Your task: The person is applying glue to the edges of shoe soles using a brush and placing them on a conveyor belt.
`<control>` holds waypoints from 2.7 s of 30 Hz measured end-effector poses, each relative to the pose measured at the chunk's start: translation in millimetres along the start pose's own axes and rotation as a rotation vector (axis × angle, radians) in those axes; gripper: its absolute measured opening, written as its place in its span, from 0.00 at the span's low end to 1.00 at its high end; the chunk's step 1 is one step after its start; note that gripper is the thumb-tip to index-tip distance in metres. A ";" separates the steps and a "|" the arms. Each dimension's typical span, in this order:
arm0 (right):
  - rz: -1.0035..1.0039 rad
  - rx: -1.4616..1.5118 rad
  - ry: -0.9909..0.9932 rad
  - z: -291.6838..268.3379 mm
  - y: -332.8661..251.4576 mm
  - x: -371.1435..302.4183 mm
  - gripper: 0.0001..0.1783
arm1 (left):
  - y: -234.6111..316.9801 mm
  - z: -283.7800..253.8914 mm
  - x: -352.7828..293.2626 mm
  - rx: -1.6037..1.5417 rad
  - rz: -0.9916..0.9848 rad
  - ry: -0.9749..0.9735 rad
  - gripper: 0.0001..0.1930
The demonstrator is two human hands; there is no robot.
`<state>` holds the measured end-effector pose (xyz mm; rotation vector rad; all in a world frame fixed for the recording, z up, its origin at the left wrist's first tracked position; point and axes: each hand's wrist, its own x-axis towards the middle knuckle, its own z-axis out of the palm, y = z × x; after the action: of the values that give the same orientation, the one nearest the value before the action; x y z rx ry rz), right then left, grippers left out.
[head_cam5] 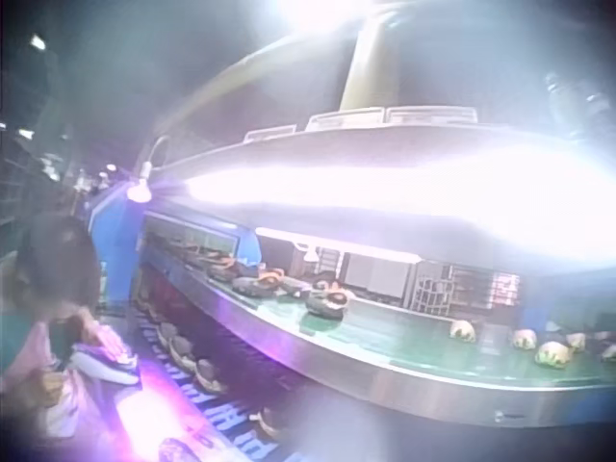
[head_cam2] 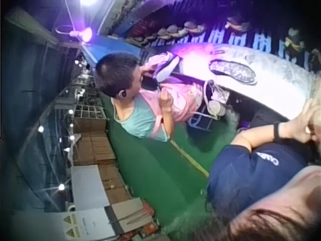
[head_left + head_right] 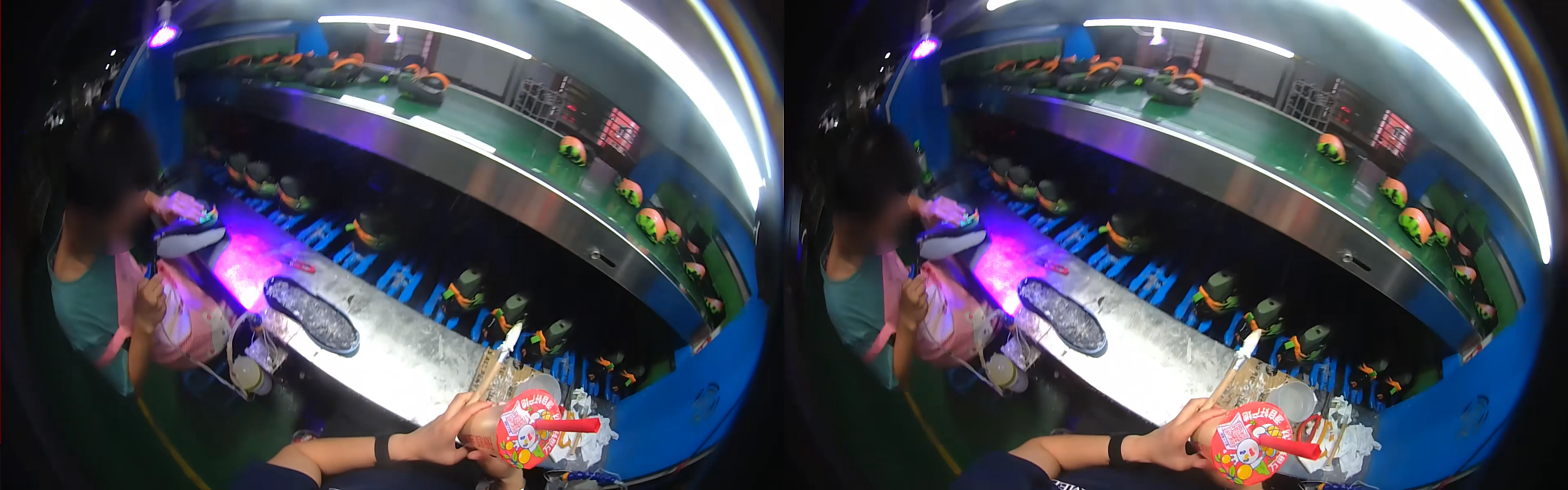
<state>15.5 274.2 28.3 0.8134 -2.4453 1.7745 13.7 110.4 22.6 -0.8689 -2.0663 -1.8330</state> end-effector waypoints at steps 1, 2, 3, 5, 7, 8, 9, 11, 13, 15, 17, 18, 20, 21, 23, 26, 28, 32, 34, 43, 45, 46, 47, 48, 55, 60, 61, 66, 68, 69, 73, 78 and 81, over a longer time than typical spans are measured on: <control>0.016 0.009 -0.013 -6.6 -2.1 -3.5 0.34 | 1.9 3.5 0.8 -0.006 0.000 -0.007 0.41; 0.016 0.006 -0.011 -11.7 -4.6 -6.1 0.35 | -2.8 5.2 0.3 0.024 -0.006 -0.025 0.42; -0.023 -0.056 -0.014 -17.7 -9.2 -4.8 0.36 | -2.9 7.5 2.0 0.022 0.008 -0.081 0.42; -0.106 -0.207 -0.010 -31.6 -15.3 0.2 0.37 | -8.6 9.2 9.5 0.103 0.001 -0.098 0.41; -0.183 -0.385 -0.011 -41.9 -18.9 7.1 0.38 | -17.8 3.9 20.6 0.294 0.073 -0.144 0.40; -0.192 -0.491 -0.014 -47.2 -24.8 16.4 0.39 | -29.4 4.0 23.9 0.125 0.079 -0.034 0.39; -0.176 -0.565 -0.030 -49.0 -30.3 16.4 0.40 | -66.9 13.3 13.4 -0.146 -0.208 -0.013 0.36; -0.643 -0.415 0.252 -50.7 -51.5 33.2 0.36 | -72.7 5.1 0.4 -0.032 -0.375 0.055 0.33; -0.666 -0.442 0.268 -62.9 -55.5 33.3 0.35 | -20.2 5.6 36.9 0.192 0.020 0.082 0.34; -0.734 -0.450 0.278 -66.9 -58.4 29.7 0.29 | -18.2 11.5 40.4 0.108 -0.077 0.118 0.33; -0.729 -0.438 0.283 -70.8 -52.5 22.9 0.30 | -20.1 17.2 42.8 0.131 -0.084 0.100 0.32; -0.730 -0.444 0.286 -70.4 -49.9 17.3 0.28 | -19.8 19.0 39.8 0.134 -0.080 0.090 0.32; -0.729 -0.423 0.296 -67.7 -45.5 12.2 0.25 | -19.2 22.0 37.7 0.130 -0.083 0.093 0.31; -0.722 -0.412 0.293 -65.9 -44.2 11.2 0.25 | -18.7 23.6 36.6 0.121 -0.066 0.095 0.31; -0.748 -0.382 0.309 -61.7 -42.7 11.2 0.25 | -17.5 22.1 33.2 0.132 -0.072 0.112 0.31; -0.741 -0.349 0.297 -53.5 -39.8 6.5 0.26 | -11.8 19.7 32.2 0.169 -0.060 0.131 0.29; -0.738 -0.332 0.297 -49.5 -39.3 4.9 0.27 | -13.2 19.1 30.8 0.159 -0.071 0.132 0.29; -0.729 -0.293 0.224 -42.8 -38.4 5.1 0.28 | -13.3 17.3 31.6 0.144 -0.073 0.135 0.27; -0.728 -0.294 0.231 -41.8 -37.4 7.2 0.28 | -14.1 17.1 32.1 0.124 -0.078 0.138 0.27; -0.749 -0.309 0.240 -42.9 -37.5 11.3 0.24 | -17.7 14.6 32.9 0.108 -0.073 0.129 0.26; -0.744 -0.306 0.238 -42.1 -36.1 10.1 0.24 | -18.1 14.3 32.3 0.102 -0.078 0.126 0.26; -0.745 -0.307 0.238 -42.3 -36.3 10.5 0.24 | -17.8 14.1 31.9 0.107 -0.081 0.127 0.26; -0.746 -0.313 0.237 -42.6 -36.7 11.1 0.24 | -17.7 13.9 31.9 0.112 -0.084 0.128 0.25; -0.746 -0.320 0.235 -42.4 -37.2 10.9 0.24 | -17.7 13.9 31.7 0.111 -0.085 0.126 0.25; -0.721 -0.300 0.191 -42.1 -40.6 15.2 0.26 | -20.3 13.1 33.4 0.080 -0.082 0.151 0.25; -0.749 -0.324 0.188 -37.3 -45.3 20.9 0.27 | -17.7 8.2 36.4 0.060 -0.037 0.140 0.25; -0.755 -0.321 0.183 -35.0 -45.9 22.3 0.27 | -18.1 7.0 35.0 0.064 -0.034 0.147 0.25; -0.802 -0.307 0.177 -23.3 -51.0 28.6 0.26 | -17.5 2.3 29.5 0.046 -0.086 0.167 0.25; -0.821 -0.305 0.169 -22.0 -51.4 30.1 0.25 | -24.1 4.4 27.9 0.016 -0.111 0.167 0.25; -0.831 -0.309 0.164 -19.7 -51.6 29.8 0.24 | -25.1 4.8 26.1 -0.022 -0.140 0.160 0.25; -0.856 -0.297 0.175 -17.5 -55.8 34.7 0.21 | -19.5 2.0 32.3 0.081 -0.068 0.138 0.24; -0.868 -0.284 0.176 -17.3 -55.5 37.9 0.19 | -21.4 2.8 31.7 0.089 -0.068 0.163 0.23; -0.864 -0.304 0.156 -19.8 -53.4 36.5 0.23 | -23.2 3.6 32.6 0.084 -0.057 0.154 0.23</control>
<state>0.3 265.4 93.7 1.3401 -1.7523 1.0661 -24.8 121.8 20.9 -0.6333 -2.0743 -1.7665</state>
